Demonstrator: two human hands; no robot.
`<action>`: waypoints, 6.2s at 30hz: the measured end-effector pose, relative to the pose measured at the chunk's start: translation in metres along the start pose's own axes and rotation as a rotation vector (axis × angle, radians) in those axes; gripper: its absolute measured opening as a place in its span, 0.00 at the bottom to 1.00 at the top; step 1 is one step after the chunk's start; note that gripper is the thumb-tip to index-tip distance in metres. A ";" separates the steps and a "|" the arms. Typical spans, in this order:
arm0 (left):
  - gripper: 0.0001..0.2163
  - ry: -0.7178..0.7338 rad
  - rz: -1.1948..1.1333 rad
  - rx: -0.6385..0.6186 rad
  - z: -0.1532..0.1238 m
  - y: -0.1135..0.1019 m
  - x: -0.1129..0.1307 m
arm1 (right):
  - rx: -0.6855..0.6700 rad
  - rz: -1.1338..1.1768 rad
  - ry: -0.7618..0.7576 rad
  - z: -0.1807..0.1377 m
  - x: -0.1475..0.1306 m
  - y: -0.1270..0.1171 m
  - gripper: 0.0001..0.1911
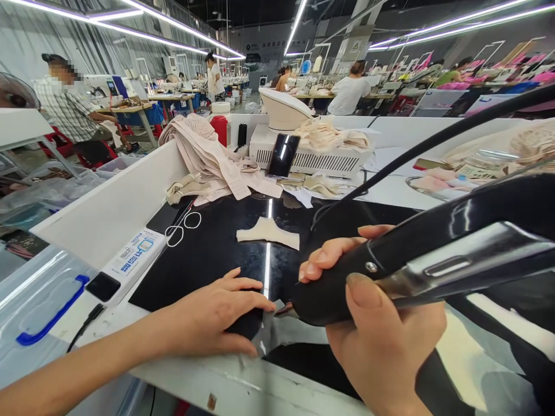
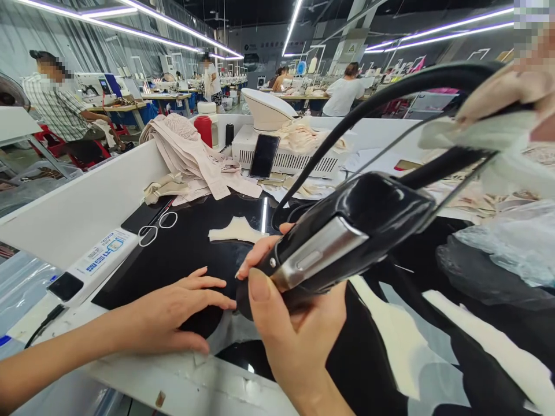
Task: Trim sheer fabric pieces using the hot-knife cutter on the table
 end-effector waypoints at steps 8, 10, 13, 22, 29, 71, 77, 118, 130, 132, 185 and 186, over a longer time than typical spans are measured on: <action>0.31 -0.035 0.008 -0.014 0.005 -0.003 -0.002 | -0.007 0.014 -0.021 0.000 0.002 0.002 0.19; 0.32 -0.043 0.001 -0.019 0.006 -0.004 0.000 | -0.008 0.015 -0.021 0.000 0.003 0.003 0.19; 0.32 -0.051 -0.018 -0.015 0.006 -0.005 0.004 | -0.008 0.016 -0.027 0.001 0.005 0.003 0.19; 0.32 -0.006 -0.021 0.010 0.006 -0.009 0.006 | -0.019 0.018 -0.045 0.002 0.005 0.009 0.18; 0.34 -0.001 -0.015 -0.006 0.002 -0.010 0.000 | -0.017 -0.014 -0.040 0.002 0.007 0.012 0.16; 0.27 -0.010 -0.024 -0.049 0.013 -0.013 -0.019 | -0.170 0.042 0.056 -0.005 0.012 0.009 0.16; 0.04 0.100 0.136 -0.069 0.006 -0.023 -0.024 | 0.027 0.012 -0.017 0.013 -0.004 -0.005 0.17; 0.31 -0.074 0.079 0.005 0.045 0.010 -0.008 | 0.104 -0.036 -0.089 0.020 0.010 -0.021 0.18; 0.31 -0.074 0.064 0.013 0.044 0.010 -0.009 | 0.128 -0.053 -0.055 0.017 0.007 -0.020 0.17; 0.31 -0.073 0.056 0.016 0.045 0.009 -0.008 | 0.118 -0.037 -0.037 0.014 0.007 -0.020 0.18; 0.09 0.174 -0.001 0.117 0.044 0.010 -0.015 | 0.087 -0.047 -0.002 0.006 -0.011 -0.027 0.17; 0.10 0.168 -0.004 0.105 0.044 0.011 -0.015 | 0.072 -0.045 0.002 0.004 -0.010 -0.025 0.17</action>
Point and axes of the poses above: each hand's wrist, its own z-axis towards the middle knuckle, its own y-axis out of the palm, x = y × z, the point moved 1 cm from there along z, towards the middle knuckle, and after that the axes turned 14 degrees about y, right-handed, at the moved point
